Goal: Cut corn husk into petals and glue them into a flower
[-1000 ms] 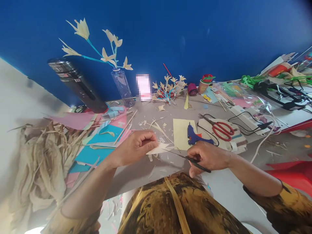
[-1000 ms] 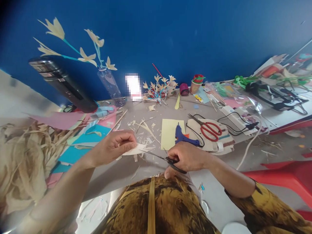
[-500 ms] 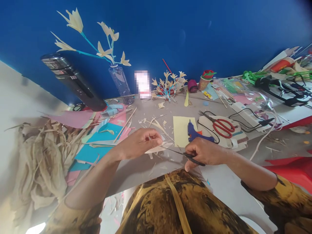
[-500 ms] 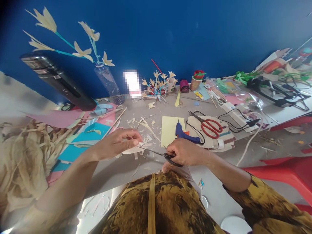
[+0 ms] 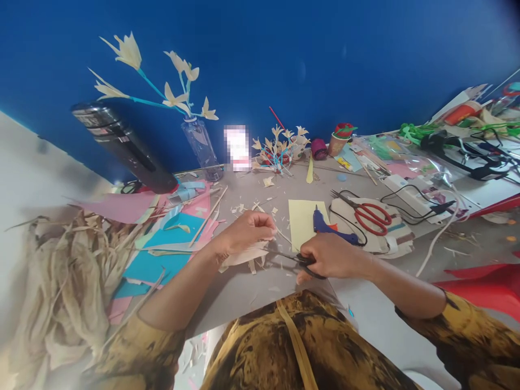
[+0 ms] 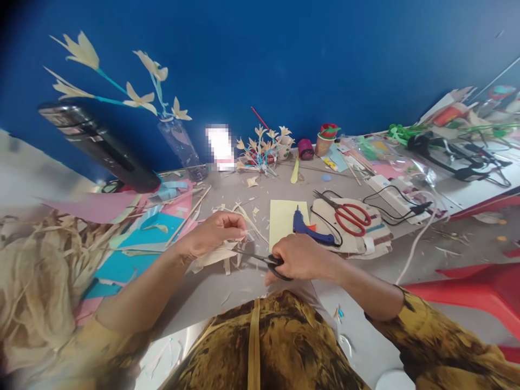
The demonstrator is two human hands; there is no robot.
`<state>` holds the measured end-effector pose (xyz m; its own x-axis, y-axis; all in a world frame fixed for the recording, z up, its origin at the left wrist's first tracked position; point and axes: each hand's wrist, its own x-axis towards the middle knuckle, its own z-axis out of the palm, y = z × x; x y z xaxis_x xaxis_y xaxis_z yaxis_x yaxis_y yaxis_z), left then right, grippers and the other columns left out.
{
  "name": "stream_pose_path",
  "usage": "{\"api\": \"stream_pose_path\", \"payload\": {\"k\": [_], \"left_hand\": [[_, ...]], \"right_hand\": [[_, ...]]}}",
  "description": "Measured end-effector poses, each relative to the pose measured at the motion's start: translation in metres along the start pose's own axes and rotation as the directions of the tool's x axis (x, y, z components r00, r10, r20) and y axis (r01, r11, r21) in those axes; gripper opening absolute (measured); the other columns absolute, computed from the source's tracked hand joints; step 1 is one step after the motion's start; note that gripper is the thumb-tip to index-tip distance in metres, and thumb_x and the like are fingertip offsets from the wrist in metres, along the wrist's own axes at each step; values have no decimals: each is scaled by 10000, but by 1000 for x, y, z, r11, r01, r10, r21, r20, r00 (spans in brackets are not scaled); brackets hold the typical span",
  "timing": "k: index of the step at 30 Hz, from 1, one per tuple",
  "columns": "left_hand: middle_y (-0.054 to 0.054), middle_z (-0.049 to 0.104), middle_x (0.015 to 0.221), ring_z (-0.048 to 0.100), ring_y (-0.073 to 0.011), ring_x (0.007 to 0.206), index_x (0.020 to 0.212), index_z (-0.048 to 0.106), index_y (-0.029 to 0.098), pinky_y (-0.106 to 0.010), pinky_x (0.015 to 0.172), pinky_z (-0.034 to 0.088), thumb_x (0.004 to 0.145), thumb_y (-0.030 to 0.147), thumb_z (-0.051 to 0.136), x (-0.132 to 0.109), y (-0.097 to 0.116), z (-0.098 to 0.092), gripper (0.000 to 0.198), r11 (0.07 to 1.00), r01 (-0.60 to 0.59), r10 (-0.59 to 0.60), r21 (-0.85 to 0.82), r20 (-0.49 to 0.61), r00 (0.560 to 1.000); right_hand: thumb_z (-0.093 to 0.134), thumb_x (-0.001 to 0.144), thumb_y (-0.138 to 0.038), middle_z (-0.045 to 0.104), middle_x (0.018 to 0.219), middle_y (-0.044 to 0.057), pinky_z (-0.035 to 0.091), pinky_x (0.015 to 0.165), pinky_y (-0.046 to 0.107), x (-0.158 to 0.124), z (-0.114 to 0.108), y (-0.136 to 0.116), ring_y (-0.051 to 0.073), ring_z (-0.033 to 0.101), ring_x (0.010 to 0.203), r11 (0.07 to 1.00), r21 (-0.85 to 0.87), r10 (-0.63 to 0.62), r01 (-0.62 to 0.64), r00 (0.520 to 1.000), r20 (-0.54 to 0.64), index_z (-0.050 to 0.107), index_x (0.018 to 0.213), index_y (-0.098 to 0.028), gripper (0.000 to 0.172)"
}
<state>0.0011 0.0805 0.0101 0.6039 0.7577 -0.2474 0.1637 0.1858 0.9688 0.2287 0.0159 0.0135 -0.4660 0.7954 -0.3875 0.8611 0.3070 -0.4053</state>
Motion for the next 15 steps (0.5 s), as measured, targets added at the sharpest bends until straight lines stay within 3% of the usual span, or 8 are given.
{"api": "stream_pose_path", "payload": {"k": [4,7,10,13,15], "left_hand": [[3,614,629,604,-133,614,661,642,160,-266,633,488,587,313,828,2,5,-9,252,933,-89,-8,-350,-265,964],[21,602,636,566,-100,571,696,657,154,-233,572,455,558,332,876,-3,12,-15,315,887,-166,-15,-430,-386,923],[12,612,674,553,-88,587,780,691,140,-223,577,434,605,336,876,-15,17,-10,321,910,-167,9,-379,-386,923],[11,611,715,541,-88,612,927,704,143,-227,600,430,660,296,844,-29,22,4,338,950,-186,99,-252,-321,942],[11,611,753,540,-93,645,1003,682,154,-232,628,437,698,255,810,-38,25,15,346,969,-198,149,-147,-289,946]], "right_hand": [[744,687,-609,517,568,-2,186,534,279,-4,12,-3,136,417,547,998,-13,68,-69,996,-52,513,564,-194,491],[717,736,-558,489,561,-19,223,526,264,2,25,-3,129,397,539,937,329,175,-116,972,-157,549,621,-193,418],[682,787,-499,495,626,-21,283,541,259,12,29,-9,131,403,574,625,778,242,70,929,-278,614,783,-177,329],[726,765,-471,493,655,-24,306,559,261,20,21,-22,130,402,601,366,878,239,310,880,-411,653,862,-176,319],[741,742,-456,519,674,-9,313,556,263,23,15,-30,135,420,612,240,888,194,392,877,-439,667,851,-170,315]]}}
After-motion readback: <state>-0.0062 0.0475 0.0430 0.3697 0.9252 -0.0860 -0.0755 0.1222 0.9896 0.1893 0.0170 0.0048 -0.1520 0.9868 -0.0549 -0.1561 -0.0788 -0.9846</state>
